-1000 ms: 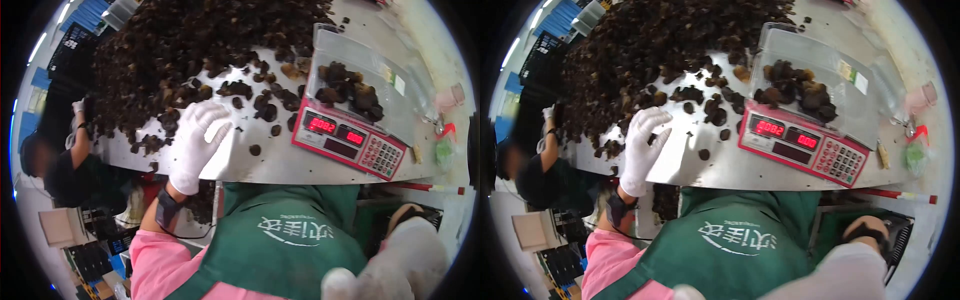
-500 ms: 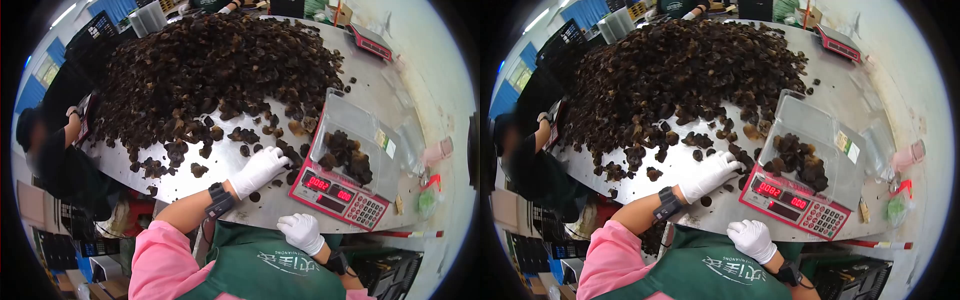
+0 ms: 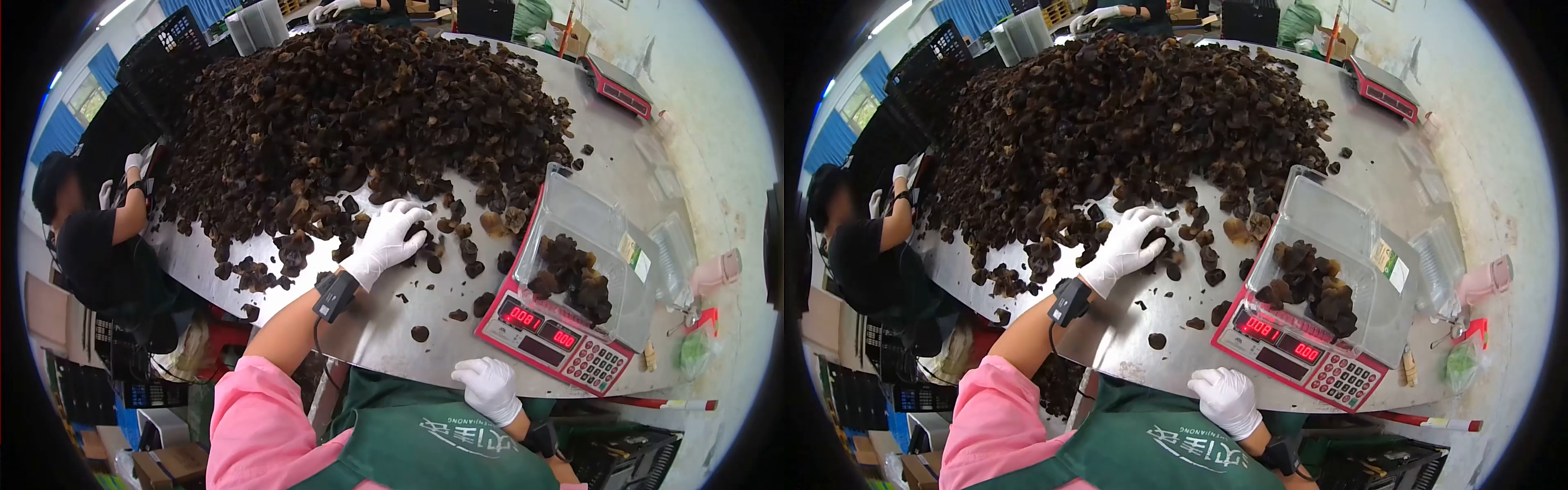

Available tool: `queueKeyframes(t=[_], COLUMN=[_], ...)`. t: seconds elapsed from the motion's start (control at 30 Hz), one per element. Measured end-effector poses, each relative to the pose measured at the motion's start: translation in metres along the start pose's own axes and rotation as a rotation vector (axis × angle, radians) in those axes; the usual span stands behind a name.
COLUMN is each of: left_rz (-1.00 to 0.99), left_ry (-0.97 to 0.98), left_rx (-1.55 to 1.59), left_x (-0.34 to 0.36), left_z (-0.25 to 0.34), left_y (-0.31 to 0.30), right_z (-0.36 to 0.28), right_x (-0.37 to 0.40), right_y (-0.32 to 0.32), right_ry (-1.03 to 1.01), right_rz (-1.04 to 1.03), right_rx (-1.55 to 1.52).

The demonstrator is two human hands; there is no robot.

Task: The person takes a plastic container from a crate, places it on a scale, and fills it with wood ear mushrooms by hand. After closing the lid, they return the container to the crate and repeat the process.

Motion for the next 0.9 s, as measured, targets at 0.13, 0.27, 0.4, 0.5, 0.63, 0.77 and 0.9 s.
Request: queueKeyframes(t=[0.13,0.27,0.4,0.5,0.63,0.77,0.9], left_rz=[-0.010,-0.092,0.202,0.256,0.186,0.137,-0.114], left_ry=[0.035,0.034,-0.047,-0.113,-0.117,-0.175,-0.261], left_rx=[0.098,-0.101,0.030,0.109,0.083,0.111,-0.021], left_x=[-0.011,-0.016,-0.016,-0.006,0.020,0.039,0.054], left_z=[0.011,0.001,-0.005,0.000,-0.002,-0.003,0.022], left_y=[0.000,0.013,-0.006,-0.033,-0.048,-0.050,-0.060], right_z=[0.001,0.002,0.000,0.001,0.002,0.002,0.002], right_x=[0.001,0.001,0.001,0.000,0.000,0.001,0.001], right_y=[0.003,0.003,0.000,0.003,0.002,0.001,0.000], right_ry=[0.009,0.005,0.018,0.002,-0.016,-0.003,0.002], right_rz=[0.013,0.023,0.018,0.066,0.071,0.038,0.051], right_rx=[0.000,-0.004,0.007,-0.005,-0.033,-0.013,-0.026])
Point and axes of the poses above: each hand's wrist, its own x-axis away from the middle knuckle, its own y-axis out of the palm, z = x × y, the point moved 2 cm from there along -x, towards the middle knuckle, and after that the axes turned 9 degrees about -z, right-handed, at the moved point
